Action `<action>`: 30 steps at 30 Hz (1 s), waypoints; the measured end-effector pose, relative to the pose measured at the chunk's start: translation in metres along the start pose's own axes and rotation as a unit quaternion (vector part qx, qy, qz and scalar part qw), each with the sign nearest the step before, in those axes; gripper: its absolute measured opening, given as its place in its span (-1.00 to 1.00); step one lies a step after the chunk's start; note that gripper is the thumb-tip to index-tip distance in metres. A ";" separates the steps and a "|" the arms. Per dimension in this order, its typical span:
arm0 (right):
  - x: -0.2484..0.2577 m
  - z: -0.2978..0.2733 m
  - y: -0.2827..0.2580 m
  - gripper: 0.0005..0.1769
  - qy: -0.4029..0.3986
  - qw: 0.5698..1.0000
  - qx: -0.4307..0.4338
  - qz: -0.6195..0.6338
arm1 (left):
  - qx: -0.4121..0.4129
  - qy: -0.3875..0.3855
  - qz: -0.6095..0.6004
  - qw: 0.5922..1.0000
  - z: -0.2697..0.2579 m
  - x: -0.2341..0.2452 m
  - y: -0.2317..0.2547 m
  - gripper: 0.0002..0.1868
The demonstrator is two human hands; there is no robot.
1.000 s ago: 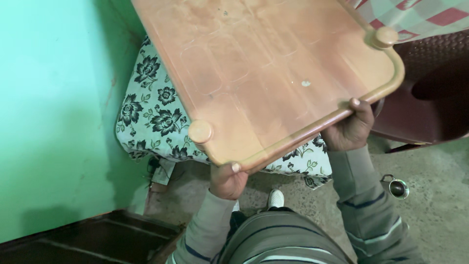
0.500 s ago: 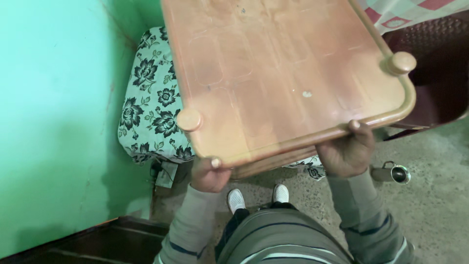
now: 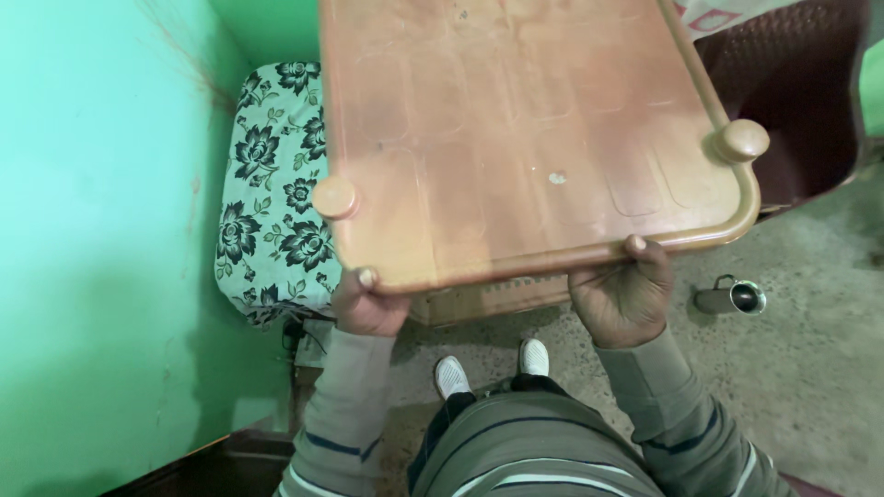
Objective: The person disassembles a plastic table by removing its four legs one at a time. They lift and rotate the table to access each leg, then pull each leg out of its socket and place it on the floral-patterned surface below.
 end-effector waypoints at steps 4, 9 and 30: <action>-0.009 -0.001 0.006 -0.46 0.019 1.000 0.006 0.006 | -0.021 0.040 -0.028 0.999 0.000 -0.006 -0.012 -0.01; -0.016 -0.005 0.009 -0.39 0.000 1.000 0.013 -0.007 | -0.094 0.068 -0.050 0.992 -0.007 0.007 -0.041 0.00; 0.029 0.001 0.007 -0.70 -0.001 1.000 -0.030 0.000 | 0.021 0.126 0.081 0.989 -0.013 -0.070 -0.180 -0.49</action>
Point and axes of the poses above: each hand's wrist, its own z-axis towards the middle knuckle, its own x-axis out of the back of the hand, y = z × x, the point moved 2 cm from there along z, towards the middle knuckle, and after that the axes turned 4 degrees about y, right-handed, at the moved point
